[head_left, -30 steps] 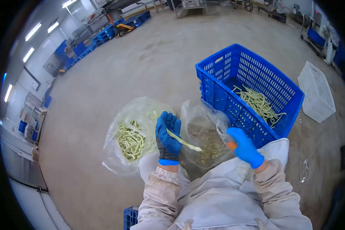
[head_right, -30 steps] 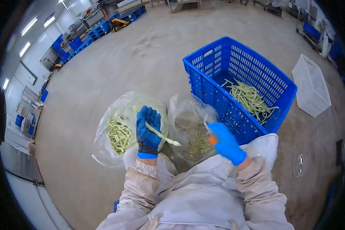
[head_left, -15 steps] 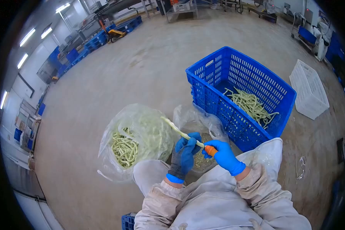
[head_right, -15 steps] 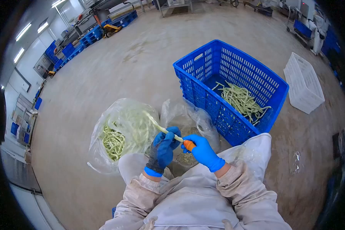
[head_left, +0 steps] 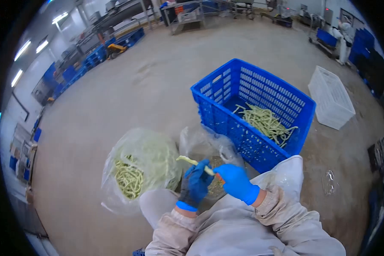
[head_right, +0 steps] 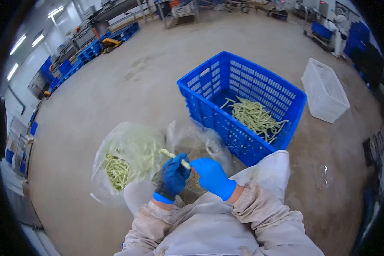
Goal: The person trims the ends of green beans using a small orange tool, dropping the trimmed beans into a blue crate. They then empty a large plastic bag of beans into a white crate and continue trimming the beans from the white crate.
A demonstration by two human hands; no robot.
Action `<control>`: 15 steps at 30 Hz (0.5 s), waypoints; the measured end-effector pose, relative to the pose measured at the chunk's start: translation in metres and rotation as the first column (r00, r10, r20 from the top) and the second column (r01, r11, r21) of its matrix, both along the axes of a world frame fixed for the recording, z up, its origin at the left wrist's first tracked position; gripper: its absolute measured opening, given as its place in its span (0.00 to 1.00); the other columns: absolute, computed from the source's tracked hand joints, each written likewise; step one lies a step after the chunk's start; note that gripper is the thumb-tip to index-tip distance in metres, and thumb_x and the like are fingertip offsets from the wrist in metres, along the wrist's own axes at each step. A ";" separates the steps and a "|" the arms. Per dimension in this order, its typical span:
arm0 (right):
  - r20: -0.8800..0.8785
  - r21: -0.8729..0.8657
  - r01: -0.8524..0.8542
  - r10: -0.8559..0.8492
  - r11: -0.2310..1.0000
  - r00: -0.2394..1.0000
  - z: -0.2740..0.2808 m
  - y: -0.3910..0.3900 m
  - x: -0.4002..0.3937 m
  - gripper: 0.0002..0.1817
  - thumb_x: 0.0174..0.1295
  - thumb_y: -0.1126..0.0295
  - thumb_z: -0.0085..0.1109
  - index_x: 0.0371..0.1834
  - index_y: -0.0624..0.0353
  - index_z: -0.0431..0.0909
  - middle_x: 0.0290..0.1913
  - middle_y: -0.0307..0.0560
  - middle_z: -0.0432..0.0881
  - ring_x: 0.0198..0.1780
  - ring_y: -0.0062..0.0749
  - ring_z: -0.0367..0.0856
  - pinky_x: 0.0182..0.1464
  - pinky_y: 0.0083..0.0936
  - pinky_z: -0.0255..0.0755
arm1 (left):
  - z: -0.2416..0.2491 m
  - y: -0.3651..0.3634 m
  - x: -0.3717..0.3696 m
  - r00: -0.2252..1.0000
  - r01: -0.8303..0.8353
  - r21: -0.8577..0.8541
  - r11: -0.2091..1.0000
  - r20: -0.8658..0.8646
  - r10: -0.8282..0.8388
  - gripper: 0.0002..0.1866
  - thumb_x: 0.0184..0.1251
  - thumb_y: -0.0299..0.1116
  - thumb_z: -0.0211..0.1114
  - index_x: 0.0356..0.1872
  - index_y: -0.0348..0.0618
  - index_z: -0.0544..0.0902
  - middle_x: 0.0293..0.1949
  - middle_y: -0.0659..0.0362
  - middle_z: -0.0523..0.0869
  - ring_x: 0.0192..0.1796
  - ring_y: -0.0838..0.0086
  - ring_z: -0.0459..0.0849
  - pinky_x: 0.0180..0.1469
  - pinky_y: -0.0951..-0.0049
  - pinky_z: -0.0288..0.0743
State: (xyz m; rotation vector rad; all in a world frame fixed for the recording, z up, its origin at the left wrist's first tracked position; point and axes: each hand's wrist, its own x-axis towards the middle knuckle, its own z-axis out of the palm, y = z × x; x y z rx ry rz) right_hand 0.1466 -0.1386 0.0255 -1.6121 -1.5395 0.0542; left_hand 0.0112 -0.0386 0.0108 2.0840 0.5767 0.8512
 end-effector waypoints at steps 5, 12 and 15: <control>0.005 -0.164 -0.283 0.288 0.945 0.958 0.009 -0.011 0.021 0.16 0.47 0.81 0.54 0.41 0.57 0.76 0.34 0.48 0.79 0.34 0.45 0.78 0.35 0.34 0.72 | 0.015 0.010 -0.019 0.965 0.250 -0.951 0.183 0.230 -0.127 0.17 0.69 0.38 0.52 0.50 0.36 0.75 0.40 0.55 0.81 0.40 0.71 0.81 0.43 0.72 0.76; -0.368 0.193 0.321 -0.235 0.927 0.900 0.035 -0.005 0.079 0.11 0.56 0.80 0.52 0.42 0.59 0.76 0.35 0.44 0.80 0.35 0.32 0.78 0.38 0.25 0.71 | 0.051 0.004 -0.035 0.889 0.209 -0.849 0.486 -0.043 -0.457 0.14 0.67 0.31 0.53 0.47 0.32 0.77 0.37 0.55 0.82 0.39 0.70 0.82 0.43 0.72 0.78; -0.652 0.269 0.550 -0.271 0.791 0.709 0.034 -0.013 0.119 0.10 0.59 0.79 0.52 0.43 0.60 0.77 0.38 0.41 0.79 0.36 0.26 0.77 0.39 0.23 0.71 | 0.034 0.019 -0.056 0.963 0.112 -0.854 0.508 -0.033 -0.269 0.13 0.67 0.31 0.53 0.46 0.33 0.77 0.36 0.56 0.82 0.38 0.70 0.83 0.41 0.71 0.78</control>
